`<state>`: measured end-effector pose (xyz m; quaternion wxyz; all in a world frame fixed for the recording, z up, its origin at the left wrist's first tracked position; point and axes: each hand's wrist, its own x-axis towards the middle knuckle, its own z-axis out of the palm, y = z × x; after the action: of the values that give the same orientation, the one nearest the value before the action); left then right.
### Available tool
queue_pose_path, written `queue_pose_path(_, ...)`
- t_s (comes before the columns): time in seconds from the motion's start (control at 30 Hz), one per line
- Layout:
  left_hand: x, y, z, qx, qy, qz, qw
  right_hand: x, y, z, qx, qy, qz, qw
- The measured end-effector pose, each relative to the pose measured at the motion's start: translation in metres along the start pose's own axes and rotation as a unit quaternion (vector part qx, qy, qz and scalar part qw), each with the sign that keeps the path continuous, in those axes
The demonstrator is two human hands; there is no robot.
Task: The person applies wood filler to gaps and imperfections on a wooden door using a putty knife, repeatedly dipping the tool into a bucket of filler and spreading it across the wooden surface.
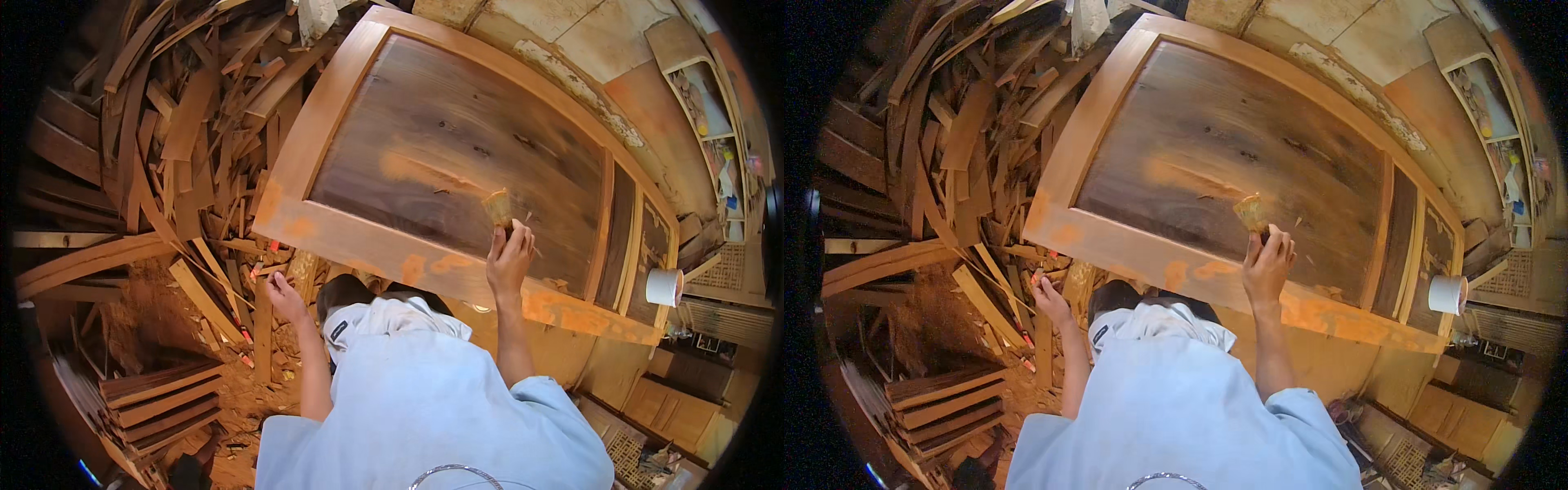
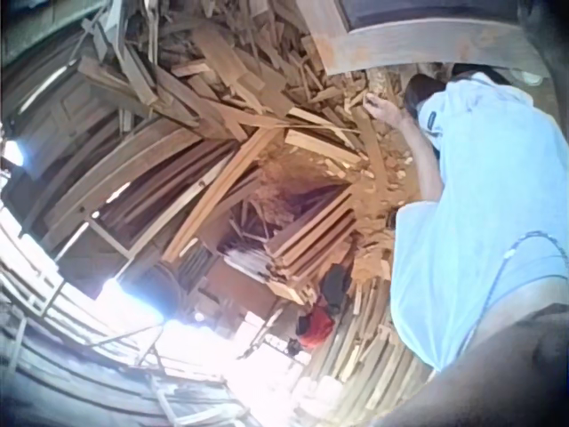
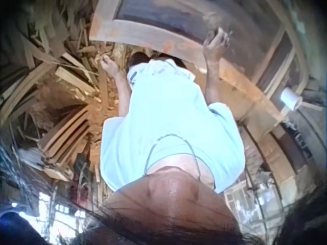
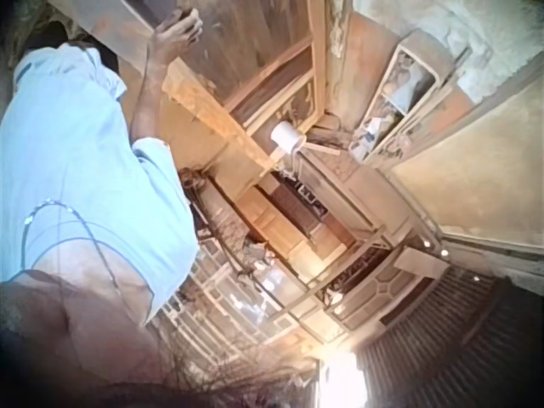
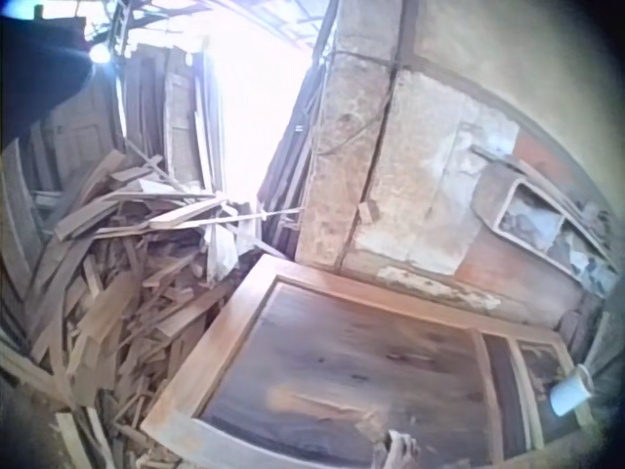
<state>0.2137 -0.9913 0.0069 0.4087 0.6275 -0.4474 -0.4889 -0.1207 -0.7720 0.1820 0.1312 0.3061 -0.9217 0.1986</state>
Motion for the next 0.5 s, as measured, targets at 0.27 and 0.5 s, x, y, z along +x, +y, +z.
queue_pose_path(0.27,0.057,0.062,0.040,0.006,0.142,0.137,0.980,0.006,-0.016,0.006,0.064,0.029,0.041,0.997)
queue_pose_path(0.5,0.073,0.096,0.082,0.014,0.095,0.174,0.980,0.026,-0.009,0.022,0.164,-0.028,0.098,0.981)
